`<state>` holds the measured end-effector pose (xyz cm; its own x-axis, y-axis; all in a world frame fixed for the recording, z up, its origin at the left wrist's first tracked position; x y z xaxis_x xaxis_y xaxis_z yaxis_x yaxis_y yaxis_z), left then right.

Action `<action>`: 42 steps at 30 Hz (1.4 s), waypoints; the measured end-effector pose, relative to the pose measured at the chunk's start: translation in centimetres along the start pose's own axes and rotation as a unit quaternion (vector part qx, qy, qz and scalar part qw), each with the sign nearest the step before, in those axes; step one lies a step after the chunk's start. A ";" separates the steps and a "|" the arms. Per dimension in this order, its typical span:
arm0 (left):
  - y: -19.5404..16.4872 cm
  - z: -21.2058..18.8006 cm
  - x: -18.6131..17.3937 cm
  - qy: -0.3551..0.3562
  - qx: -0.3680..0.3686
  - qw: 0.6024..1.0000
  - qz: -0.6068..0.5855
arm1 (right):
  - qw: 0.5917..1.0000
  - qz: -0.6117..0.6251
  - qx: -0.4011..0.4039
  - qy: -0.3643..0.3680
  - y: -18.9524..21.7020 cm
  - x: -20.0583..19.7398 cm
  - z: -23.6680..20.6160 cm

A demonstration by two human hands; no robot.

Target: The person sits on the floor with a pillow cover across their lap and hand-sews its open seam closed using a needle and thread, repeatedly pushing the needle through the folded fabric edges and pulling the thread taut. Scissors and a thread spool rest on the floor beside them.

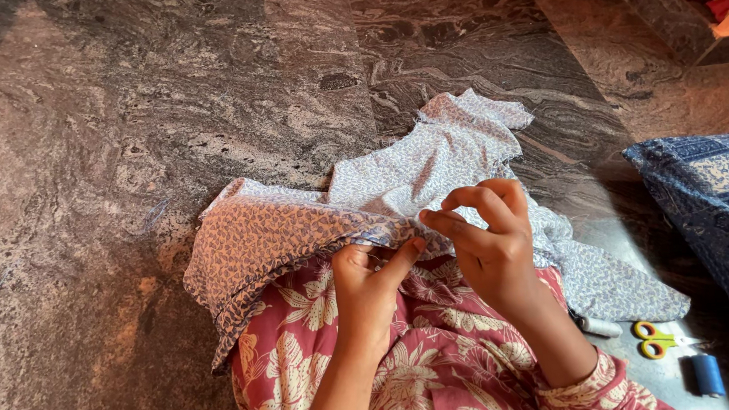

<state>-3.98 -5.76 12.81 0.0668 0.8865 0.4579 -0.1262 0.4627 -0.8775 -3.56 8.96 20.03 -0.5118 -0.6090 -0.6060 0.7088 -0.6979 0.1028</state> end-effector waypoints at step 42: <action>0.8 0.5 -0.5 -0.042 -0.077 0.995 -0.042 | 0.522 0.720 0.458 -0.012 -2.7 9.5 -7.9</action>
<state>-4.57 -5.84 11.97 -0.0134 0.8447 0.5351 0.0291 0.5353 -0.8442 -6.55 8.01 7.78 0.2176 -0.7480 0.6270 -0.1556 0.6077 0.7788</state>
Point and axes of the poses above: each hand's wrist, its own z-axis towards the middle knuckle, its own x-axis out of the palm, y = z × x, the point moved 4 cm from there along z, towards the middle knuckle, and after that the axes turned 5 degrees about y, right-handed, at the moved point
